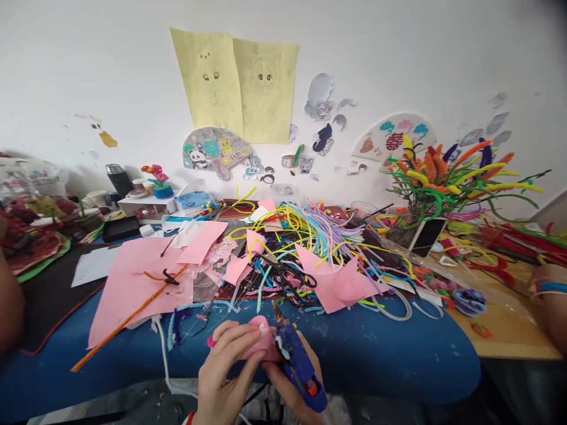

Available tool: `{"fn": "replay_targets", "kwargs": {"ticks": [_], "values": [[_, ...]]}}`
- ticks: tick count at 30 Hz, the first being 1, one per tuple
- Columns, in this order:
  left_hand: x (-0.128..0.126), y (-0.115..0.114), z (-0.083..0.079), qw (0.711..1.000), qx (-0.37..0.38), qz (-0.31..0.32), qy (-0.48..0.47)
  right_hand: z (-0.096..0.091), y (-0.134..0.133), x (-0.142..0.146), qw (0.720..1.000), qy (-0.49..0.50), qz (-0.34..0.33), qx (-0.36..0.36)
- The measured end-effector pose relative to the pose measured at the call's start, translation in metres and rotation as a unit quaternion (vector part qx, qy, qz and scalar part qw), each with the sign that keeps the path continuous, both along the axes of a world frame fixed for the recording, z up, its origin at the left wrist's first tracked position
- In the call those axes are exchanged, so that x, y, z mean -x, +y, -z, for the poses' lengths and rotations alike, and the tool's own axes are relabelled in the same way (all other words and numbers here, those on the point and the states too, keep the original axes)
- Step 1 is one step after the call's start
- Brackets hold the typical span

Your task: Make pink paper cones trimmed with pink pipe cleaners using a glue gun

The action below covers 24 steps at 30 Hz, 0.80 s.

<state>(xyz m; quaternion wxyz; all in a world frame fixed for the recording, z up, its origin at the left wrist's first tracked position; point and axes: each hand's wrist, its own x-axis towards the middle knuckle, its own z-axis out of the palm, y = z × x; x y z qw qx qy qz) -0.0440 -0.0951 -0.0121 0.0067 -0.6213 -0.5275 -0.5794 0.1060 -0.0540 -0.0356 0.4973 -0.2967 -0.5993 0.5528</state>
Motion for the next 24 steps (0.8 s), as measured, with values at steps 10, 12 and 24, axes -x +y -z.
{"fn": "replay_targets", "kwargs": {"ticks": [10,12,24], "values": [[-0.002,-0.012,-0.010,0.993,0.104,0.002,-0.057,0.002,-0.003,-0.012,0.993,-0.060,0.075,-0.071],[0.000,-0.012,-0.015,0.985,0.145,0.046,-0.080,0.000,-0.002,-0.014,0.993,-0.073,0.056,-0.074],[0.009,-0.011,-0.018,0.960,0.229,0.112,-0.116,-0.010,-0.002,-0.015,0.989,-0.127,0.018,-0.068]]}}
